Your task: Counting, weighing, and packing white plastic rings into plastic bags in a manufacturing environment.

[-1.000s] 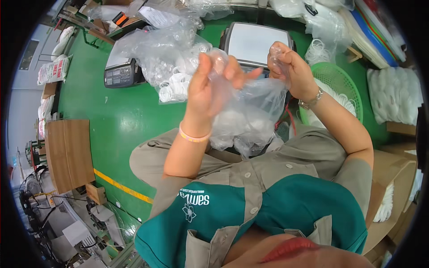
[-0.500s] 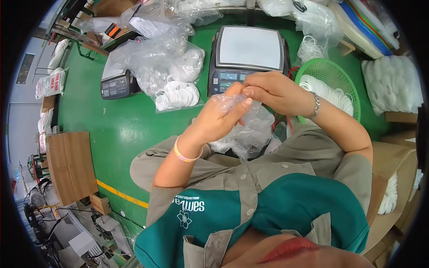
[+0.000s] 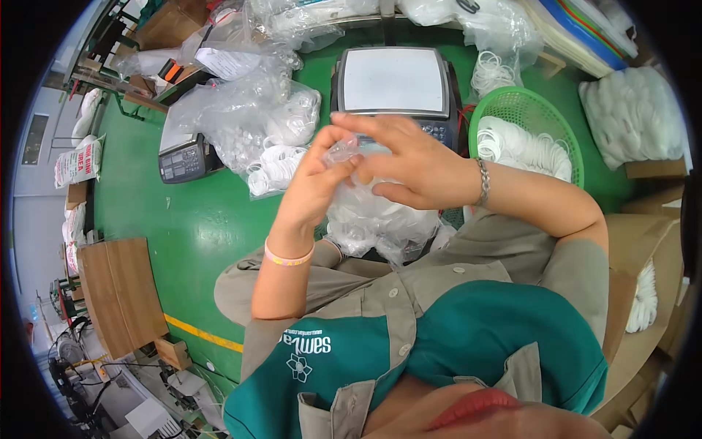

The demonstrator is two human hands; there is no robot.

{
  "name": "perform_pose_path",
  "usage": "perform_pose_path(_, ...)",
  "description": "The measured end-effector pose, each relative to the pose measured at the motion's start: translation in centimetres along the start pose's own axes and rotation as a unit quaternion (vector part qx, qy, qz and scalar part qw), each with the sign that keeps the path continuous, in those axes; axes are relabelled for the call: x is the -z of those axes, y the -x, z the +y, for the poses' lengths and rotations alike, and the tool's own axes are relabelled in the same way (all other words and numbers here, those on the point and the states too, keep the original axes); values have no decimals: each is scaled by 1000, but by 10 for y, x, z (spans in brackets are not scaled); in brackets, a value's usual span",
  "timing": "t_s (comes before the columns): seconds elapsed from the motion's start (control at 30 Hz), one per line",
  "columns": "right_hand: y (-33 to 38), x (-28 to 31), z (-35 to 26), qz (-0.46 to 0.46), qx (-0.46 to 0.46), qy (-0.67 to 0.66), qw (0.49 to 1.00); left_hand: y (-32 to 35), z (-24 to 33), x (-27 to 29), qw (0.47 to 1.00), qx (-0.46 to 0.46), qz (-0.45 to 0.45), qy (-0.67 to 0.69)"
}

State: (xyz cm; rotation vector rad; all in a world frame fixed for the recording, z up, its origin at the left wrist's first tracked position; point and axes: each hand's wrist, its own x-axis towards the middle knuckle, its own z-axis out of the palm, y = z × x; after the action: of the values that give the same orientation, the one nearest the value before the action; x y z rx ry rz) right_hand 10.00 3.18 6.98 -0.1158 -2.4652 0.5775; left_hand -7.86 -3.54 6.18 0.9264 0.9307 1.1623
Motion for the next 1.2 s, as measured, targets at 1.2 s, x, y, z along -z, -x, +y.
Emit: perform_pose_path(1.2,-4,18,2,-5,-227,-354,907,17,-17,24,852,-280,108,-429)
